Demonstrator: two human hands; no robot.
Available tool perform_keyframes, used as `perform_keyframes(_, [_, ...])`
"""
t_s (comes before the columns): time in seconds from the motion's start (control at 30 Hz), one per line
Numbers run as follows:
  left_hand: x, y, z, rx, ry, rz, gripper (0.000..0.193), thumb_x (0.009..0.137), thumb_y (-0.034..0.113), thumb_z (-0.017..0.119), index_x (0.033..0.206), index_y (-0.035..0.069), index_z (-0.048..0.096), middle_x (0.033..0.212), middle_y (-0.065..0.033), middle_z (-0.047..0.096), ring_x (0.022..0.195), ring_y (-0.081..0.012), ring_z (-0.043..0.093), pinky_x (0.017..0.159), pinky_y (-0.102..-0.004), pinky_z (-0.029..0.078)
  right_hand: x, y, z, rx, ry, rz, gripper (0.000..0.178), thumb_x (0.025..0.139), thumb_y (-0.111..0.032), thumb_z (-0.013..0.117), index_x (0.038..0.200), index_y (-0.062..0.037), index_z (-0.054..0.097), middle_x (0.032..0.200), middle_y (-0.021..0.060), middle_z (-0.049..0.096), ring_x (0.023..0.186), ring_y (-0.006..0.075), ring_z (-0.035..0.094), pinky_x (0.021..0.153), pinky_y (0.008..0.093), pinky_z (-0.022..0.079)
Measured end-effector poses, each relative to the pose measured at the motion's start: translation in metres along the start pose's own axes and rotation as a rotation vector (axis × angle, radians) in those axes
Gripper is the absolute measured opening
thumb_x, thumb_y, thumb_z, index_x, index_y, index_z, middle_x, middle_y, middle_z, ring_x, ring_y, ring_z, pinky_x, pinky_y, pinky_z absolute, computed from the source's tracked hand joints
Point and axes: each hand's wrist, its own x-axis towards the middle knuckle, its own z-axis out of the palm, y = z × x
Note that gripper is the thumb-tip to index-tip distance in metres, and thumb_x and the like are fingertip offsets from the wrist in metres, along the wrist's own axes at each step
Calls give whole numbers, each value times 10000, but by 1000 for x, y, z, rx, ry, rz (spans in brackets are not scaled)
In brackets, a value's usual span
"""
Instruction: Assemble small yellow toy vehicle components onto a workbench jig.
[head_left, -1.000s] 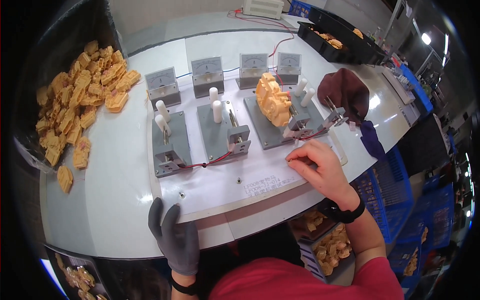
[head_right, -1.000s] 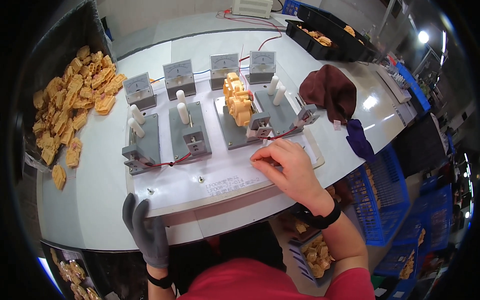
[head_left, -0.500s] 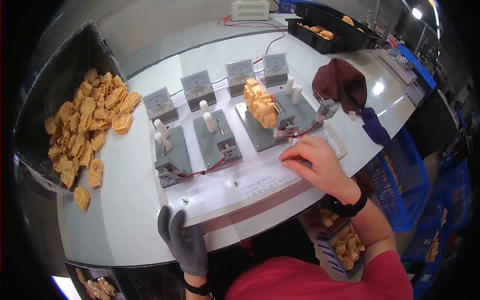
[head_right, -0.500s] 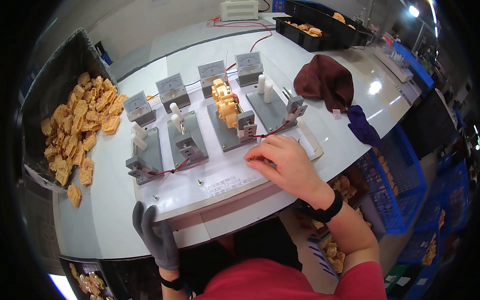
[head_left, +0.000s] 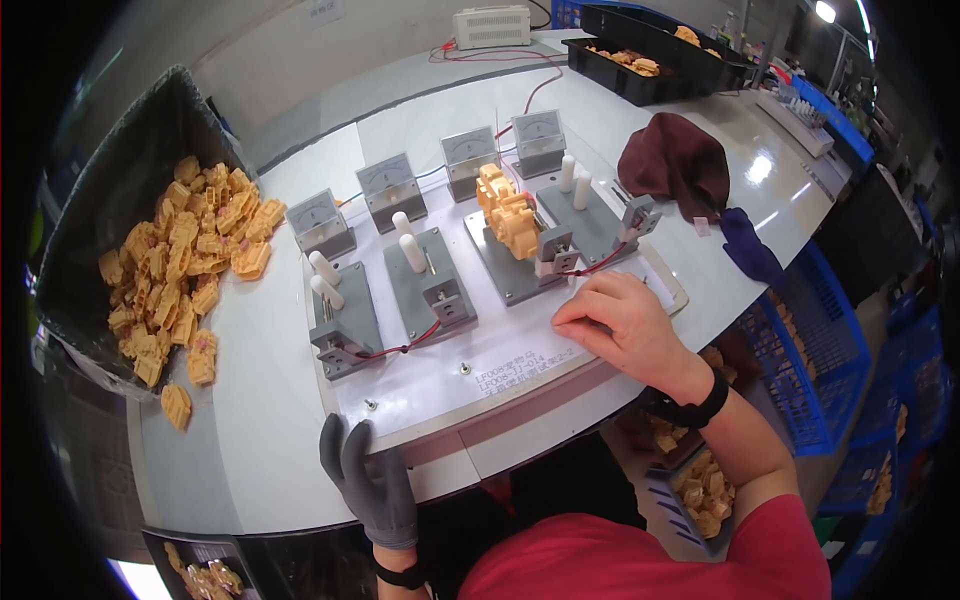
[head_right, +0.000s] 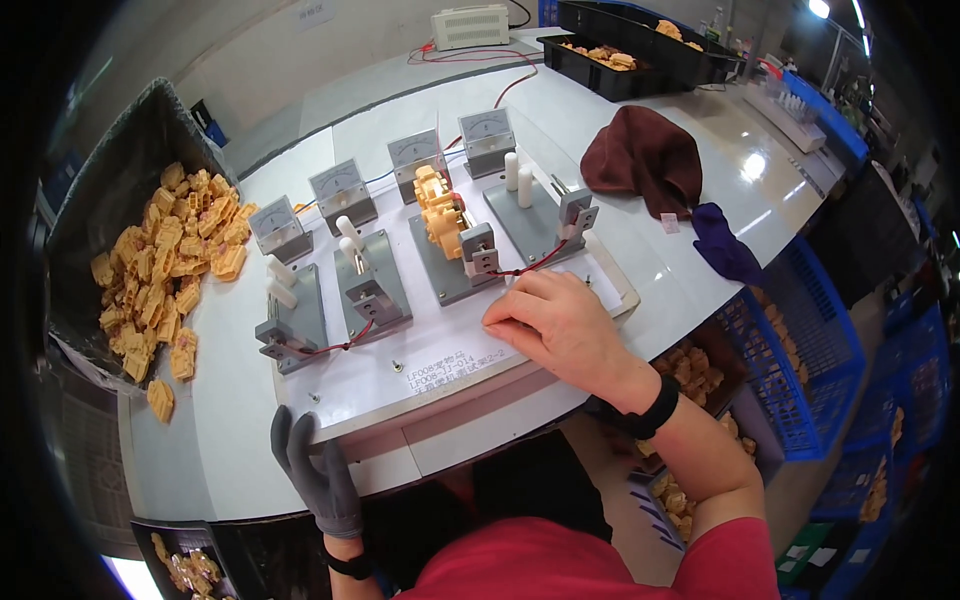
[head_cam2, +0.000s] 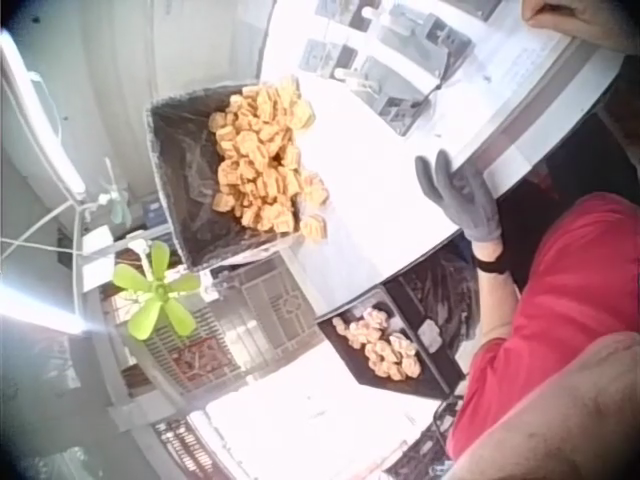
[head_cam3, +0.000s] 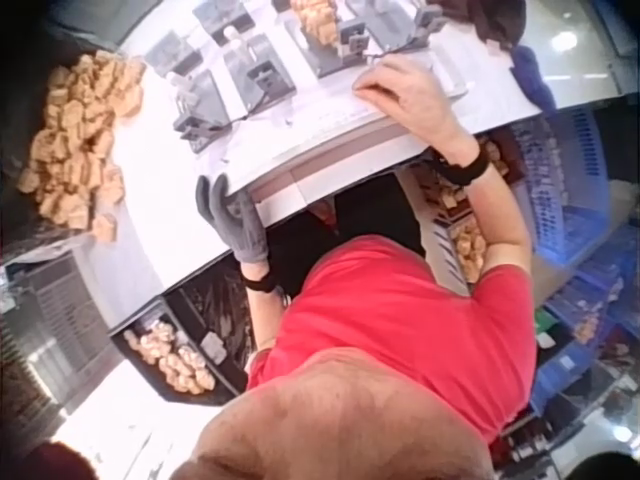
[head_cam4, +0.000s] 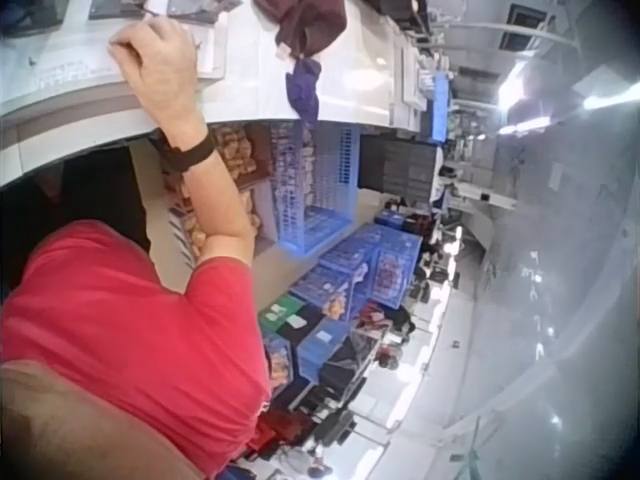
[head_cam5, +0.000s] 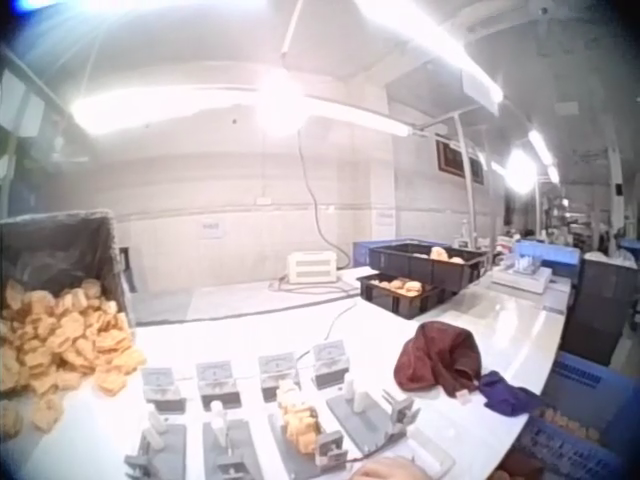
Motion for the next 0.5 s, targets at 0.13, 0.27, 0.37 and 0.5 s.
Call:
perform_keyframes(0.13, [0, 0, 0, 11, 1, -1, 423, 856, 30, 591, 1272, 29, 515, 1451, -205, 330, 1281, -334, 451, 743, -293, 563, -1, 0, 0, -7, 16, -12, 55, 817, -133, 711, 854, -112, 676, 806, 16, 598, 801, 226, 586, 736, 350, 434])
perform_keyframes(0.27, [0, 1, 1, 2, 6, -8, 426, 853, 33, 591, 1272, 32, 516, 1450, -205, 336, 1285, -338, 447, 755, -294, 554, -1, 0, 0, -23, 16, -4, 57, 815, -133, 710, 853, -111, 674, 813, 18, 603, 809, 227, 589, 737, 351, 435])
perform_keyframes(0.37, [0, -1, 0, 20, 13, 9, 427, 853, 37, 590, 1273, 34, 516, 1451, -204, 339, 1282, -337, 452, 748, -292, 548, -1, -1, 1, -22, 27, -11, 56, 817, -137, 707, 852, -111, 673, 816, 17, 604, 811, 229, 590, 737, 353, 435])
perform_keyframes(0.5, [0, 1, 0, 3, 10, 2, 424, 854, 38, 587, 1272, 35, 517, 1452, -202, 340, 1280, -336, 455, 740, -290, 546, -2, -1, 1, -28, 17, 2, 57, 820, -144, 705, 854, -110, 672, 820, 15, 605, 814, 230, 591, 741, 354, 434])
